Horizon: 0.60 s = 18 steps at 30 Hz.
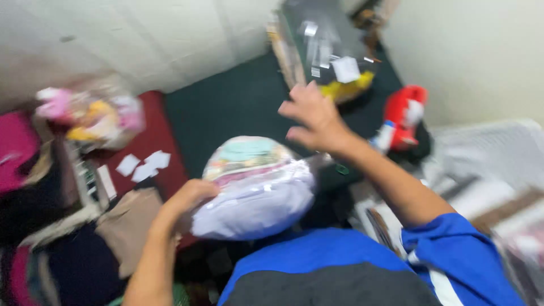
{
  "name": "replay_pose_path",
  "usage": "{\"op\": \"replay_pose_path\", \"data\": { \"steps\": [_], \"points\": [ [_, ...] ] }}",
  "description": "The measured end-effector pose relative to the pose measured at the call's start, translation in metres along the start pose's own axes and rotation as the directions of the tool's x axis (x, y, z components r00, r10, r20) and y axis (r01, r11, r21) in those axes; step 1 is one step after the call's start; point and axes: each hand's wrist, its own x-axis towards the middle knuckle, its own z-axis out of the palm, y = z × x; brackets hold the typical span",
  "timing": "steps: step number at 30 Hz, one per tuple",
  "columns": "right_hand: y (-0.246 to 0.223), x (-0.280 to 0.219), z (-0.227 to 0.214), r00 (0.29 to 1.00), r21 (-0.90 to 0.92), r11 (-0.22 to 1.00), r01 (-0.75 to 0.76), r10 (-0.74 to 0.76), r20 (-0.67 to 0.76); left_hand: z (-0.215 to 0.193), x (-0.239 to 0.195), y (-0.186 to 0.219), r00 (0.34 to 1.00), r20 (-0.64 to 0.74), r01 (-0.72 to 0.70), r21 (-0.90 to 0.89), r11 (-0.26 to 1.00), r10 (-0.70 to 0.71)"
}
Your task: Packing folded laundry into a plastic bag and sealing it with tape.
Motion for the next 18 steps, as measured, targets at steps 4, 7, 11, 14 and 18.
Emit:
{"op": "replay_pose_path", "data": {
  "steps": [4,7,11,14,18],
  "points": [
    [0.095,-0.102,-0.077,0.891,0.16,0.913,-0.376,0.404,-0.206,0.002,0.004,0.001,0.969,-0.056,0.235,-0.09,0.968,-0.241],
    [0.209,-0.242,-0.057,0.589,0.568,0.665,-0.484,0.728,-0.351,-0.027,0.024,-0.03,1.0,0.004,0.031,-0.035,0.999,-0.031],
    [0.284,-0.344,-0.003,0.145,0.656,0.205,-0.726,0.979,-0.145,-0.021,0.013,-0.008,0.973,-0.108,0.2,-0.072,0.977,-0.207],
    [0.3,-0.355,0.027,-0.021,0.689,-0.094,-0.719,0.993,0.115,-0.027,0.011,-0.009,0.936,-0.139,0.312,-0.103,0.944,-0.324],
    [0.331,-0.344,0.046,-0.125,0.663,-0.393,-0.638,0.902,0.414,-0.049,0.016,-0.029,0.931,-0.138,0.333,-0.049,0.941,-0.337]
  ]
}}
